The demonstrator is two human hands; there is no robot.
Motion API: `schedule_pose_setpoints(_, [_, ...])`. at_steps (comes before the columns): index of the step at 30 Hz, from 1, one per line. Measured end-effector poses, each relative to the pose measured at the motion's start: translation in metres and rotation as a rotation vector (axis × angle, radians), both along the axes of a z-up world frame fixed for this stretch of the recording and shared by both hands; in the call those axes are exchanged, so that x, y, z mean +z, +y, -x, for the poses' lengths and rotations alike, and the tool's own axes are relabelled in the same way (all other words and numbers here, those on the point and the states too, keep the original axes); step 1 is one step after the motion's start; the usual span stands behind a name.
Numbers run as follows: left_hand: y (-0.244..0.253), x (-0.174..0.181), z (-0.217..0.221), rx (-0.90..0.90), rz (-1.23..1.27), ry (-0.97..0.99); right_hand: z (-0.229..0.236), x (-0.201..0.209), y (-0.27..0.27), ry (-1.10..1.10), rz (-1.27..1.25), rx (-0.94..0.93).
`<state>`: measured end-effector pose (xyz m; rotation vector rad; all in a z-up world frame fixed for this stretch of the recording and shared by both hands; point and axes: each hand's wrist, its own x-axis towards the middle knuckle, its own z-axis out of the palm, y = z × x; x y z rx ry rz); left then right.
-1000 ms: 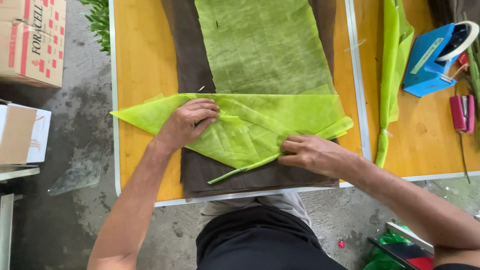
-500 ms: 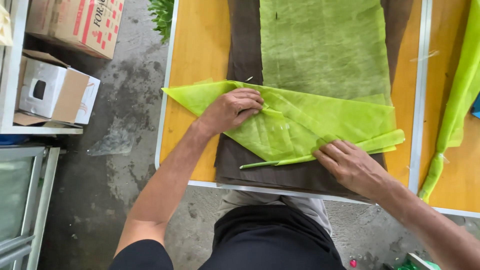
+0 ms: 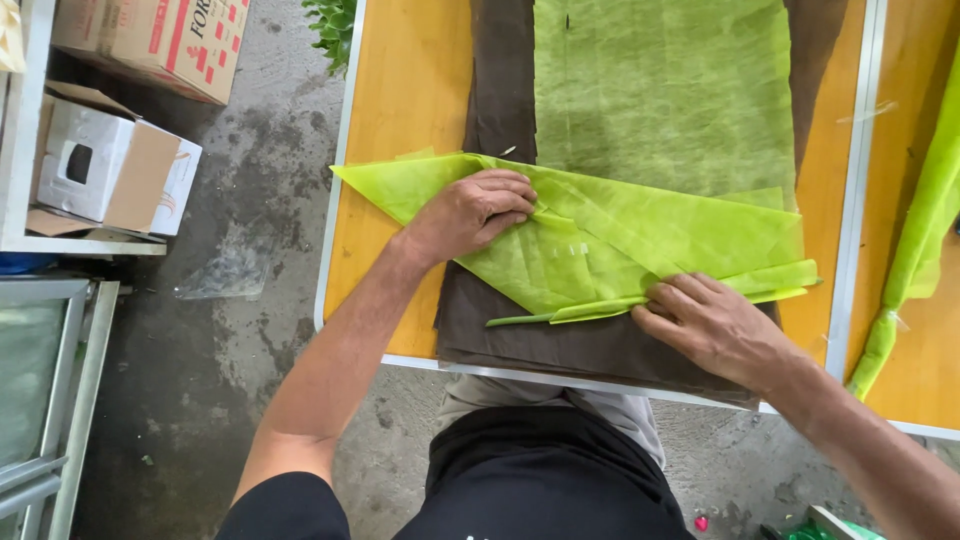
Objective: The person folds a sheet of lime-green tissue paper on a table, creating a cone shape. They fold the edges inward and tuck the bottom to secure the shape, then lift the finished cone to display it.
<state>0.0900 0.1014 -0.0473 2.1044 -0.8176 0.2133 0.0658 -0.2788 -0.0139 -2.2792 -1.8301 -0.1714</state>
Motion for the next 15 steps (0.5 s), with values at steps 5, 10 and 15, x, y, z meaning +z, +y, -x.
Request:
schedule_pose_setpoints(5, [0.0, 0.0, 0.0, 0.002, 0.0, 0.003, -0.002, 0.002, -0.003, 0.08, 0.001, -0.02])
schedule_pose_setpoints(10, [0.0, 0.006, -0.001, -0.035, -0.039, -0.012, 0.002, -0.018, -0.016, 0.166, 0.014, -0.085])
schedule_pose_setpoints(15, [-0.002, 0.007, -0.001, 0.009, -0.04, -0.021, 0.004, -0.002, 0.0, 0.054, -0.12, -0.129])
